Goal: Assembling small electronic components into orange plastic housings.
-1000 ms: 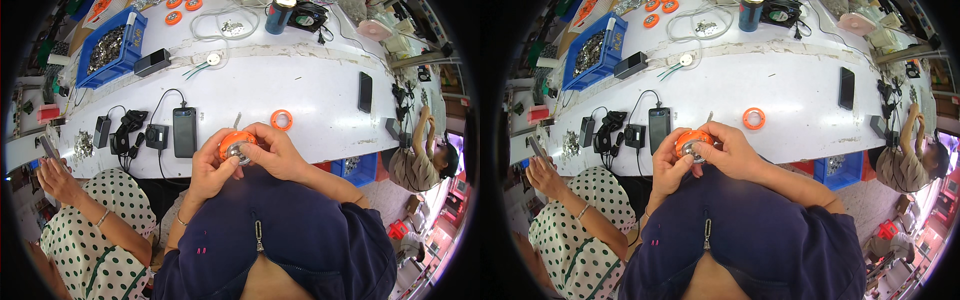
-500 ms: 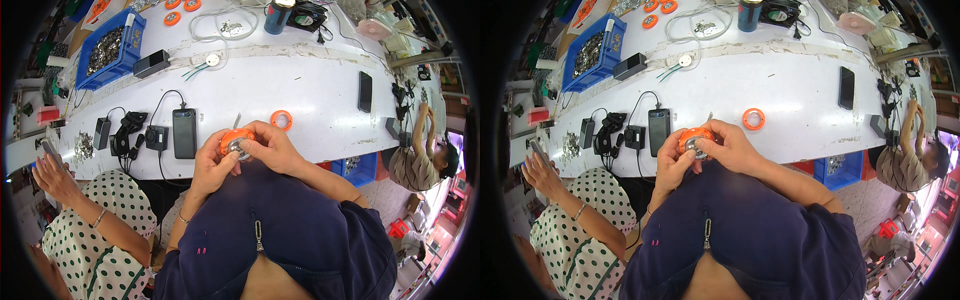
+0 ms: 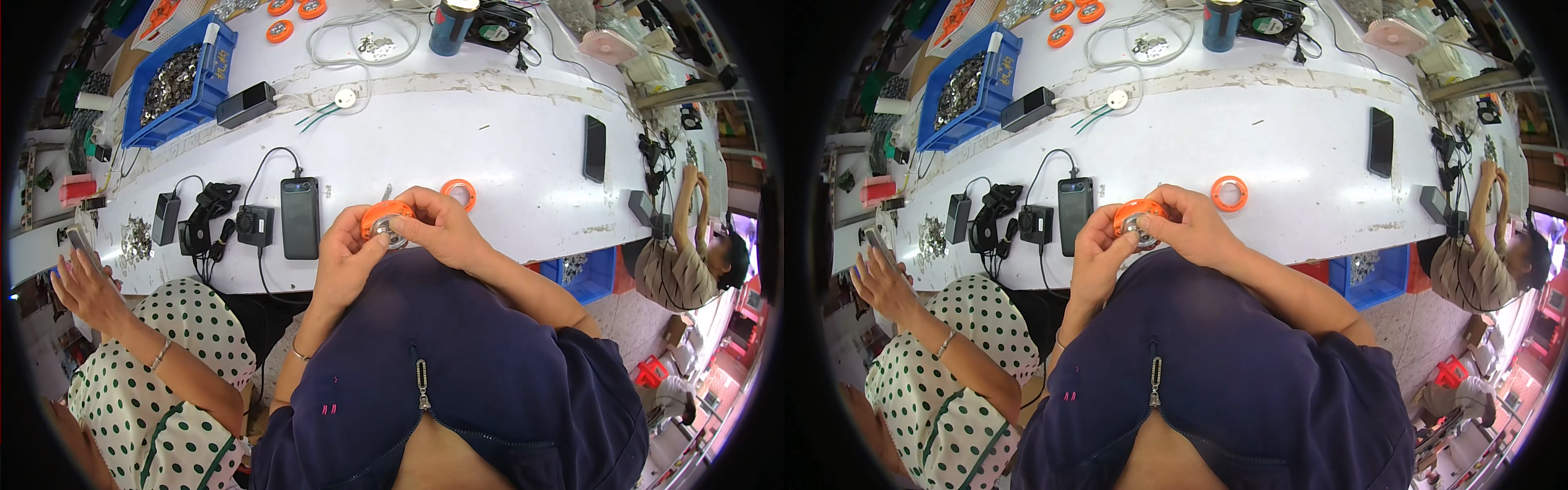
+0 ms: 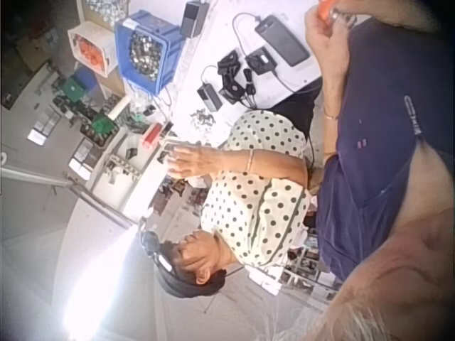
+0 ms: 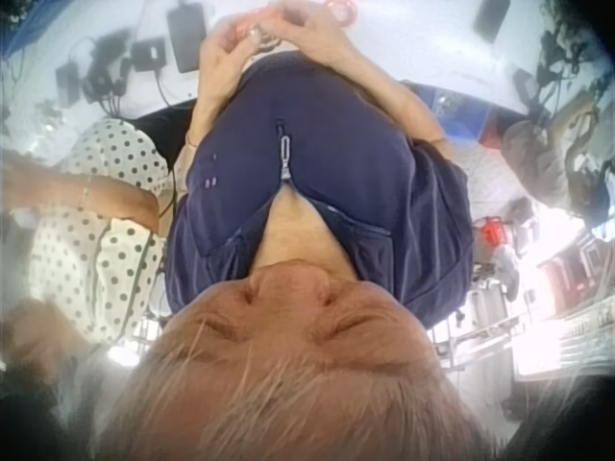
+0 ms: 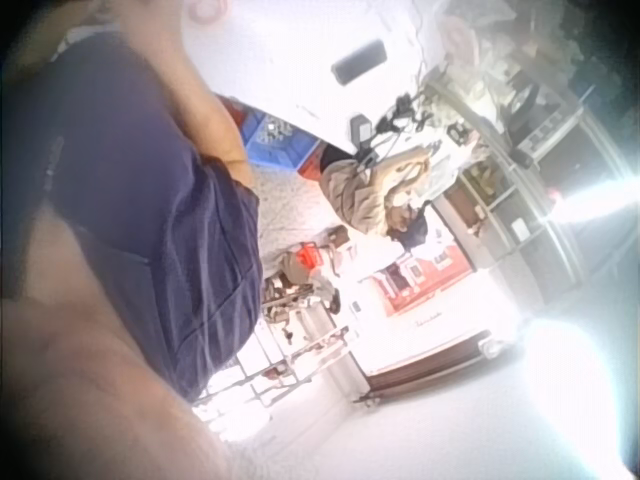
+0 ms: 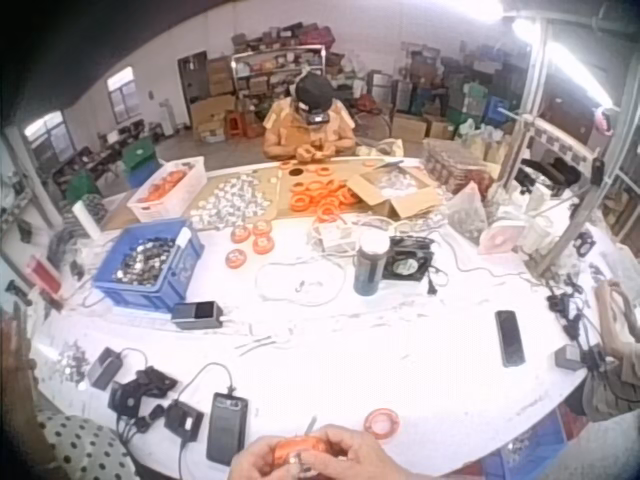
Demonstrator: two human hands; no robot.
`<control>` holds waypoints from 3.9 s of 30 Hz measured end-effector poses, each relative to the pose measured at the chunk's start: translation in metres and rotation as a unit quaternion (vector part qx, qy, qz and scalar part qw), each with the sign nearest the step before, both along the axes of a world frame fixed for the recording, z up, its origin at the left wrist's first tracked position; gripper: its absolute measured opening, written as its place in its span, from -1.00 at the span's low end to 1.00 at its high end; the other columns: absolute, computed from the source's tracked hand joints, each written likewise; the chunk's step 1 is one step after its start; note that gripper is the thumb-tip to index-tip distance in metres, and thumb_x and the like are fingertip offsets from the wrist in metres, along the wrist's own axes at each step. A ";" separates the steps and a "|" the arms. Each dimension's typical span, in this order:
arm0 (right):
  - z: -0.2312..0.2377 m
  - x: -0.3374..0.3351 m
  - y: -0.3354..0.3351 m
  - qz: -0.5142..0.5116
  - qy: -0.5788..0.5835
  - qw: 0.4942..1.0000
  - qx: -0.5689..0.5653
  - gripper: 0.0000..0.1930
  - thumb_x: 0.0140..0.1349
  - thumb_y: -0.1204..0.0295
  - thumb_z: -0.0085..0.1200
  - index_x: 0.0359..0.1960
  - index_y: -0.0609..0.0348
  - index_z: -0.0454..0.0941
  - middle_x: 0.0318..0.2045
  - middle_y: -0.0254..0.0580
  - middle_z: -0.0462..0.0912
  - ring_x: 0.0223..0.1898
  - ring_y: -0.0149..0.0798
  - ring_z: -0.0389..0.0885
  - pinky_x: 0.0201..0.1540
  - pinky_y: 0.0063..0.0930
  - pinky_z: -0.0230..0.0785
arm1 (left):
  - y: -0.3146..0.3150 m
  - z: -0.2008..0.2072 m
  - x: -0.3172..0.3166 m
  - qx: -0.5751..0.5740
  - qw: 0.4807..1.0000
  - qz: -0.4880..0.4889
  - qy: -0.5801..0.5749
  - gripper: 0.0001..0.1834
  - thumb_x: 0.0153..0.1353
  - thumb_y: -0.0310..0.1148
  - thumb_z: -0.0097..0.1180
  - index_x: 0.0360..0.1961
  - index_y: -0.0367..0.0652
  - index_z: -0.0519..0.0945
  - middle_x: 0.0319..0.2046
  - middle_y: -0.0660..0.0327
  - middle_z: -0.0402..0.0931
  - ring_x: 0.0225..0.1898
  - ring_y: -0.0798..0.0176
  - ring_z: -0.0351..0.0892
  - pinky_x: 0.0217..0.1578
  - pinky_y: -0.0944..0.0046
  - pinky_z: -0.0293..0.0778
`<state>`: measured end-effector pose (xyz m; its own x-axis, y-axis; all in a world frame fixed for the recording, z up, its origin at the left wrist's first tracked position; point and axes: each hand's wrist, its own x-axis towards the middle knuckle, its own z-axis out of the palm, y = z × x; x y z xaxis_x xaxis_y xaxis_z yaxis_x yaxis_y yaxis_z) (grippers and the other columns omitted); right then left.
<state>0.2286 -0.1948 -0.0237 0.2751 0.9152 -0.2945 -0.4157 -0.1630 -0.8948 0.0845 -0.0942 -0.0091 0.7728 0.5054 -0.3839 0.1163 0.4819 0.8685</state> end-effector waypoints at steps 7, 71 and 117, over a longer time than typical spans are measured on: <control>0.008 0.009 0.000 0.055 -0.139 0.988 -0.039 -0.71 0.28 0.34 0.09 -0.04 0.23 0.51 -0.28 -0.40 0.58 -0.30 -0.58 0.47 -0.23 -0.62 0.35 | 0.003 0.002 0.005 -0.001 1.000 0.003 0.010 -0.75 0.24 -0.56 0.01 -0.05 -0.37 0.42 -0.19 0.14 0.56 -0.19 0.39 0.57 -0.19 0.37 0.56; 0.046 0.002 -0.015 -0.029 -0.451 0.872 0.190 -0.21 -0.25 0.38 0.42 0.13 0.22 0.36 0.02 -0.09 0.48 0.04 -0.07 0.44 0.08 -0.30 0.33 | 0.002 0.025 -0.016 -0.117 0.982 0.049 -0.137 -0.67 0.25 -0.50 0.08 0.02 -0.37 0.40 -0.10 0.04 0.56 -0.12 0.27 0.60 -0.14 0.29 0.58; -0.029 0.034 -0.040 -0.120 0.233 0.965 0.005 -0.27 0.08 0.06 0.24 0.20 0.26 0.31 0.05 -0.13 0.47 -0.09 -0.30 0.46 -0.13 -0.36 0.36 | 0.003 0.019 -0.013 -0.087 0.991 0.083 -0.063 -0.69 0.24 -0.53 -0.01 0.01 -0.38 0.38 -0.17 -0.01 0.57 -0.25 0.19 0.65 -0.39 0.26 0.65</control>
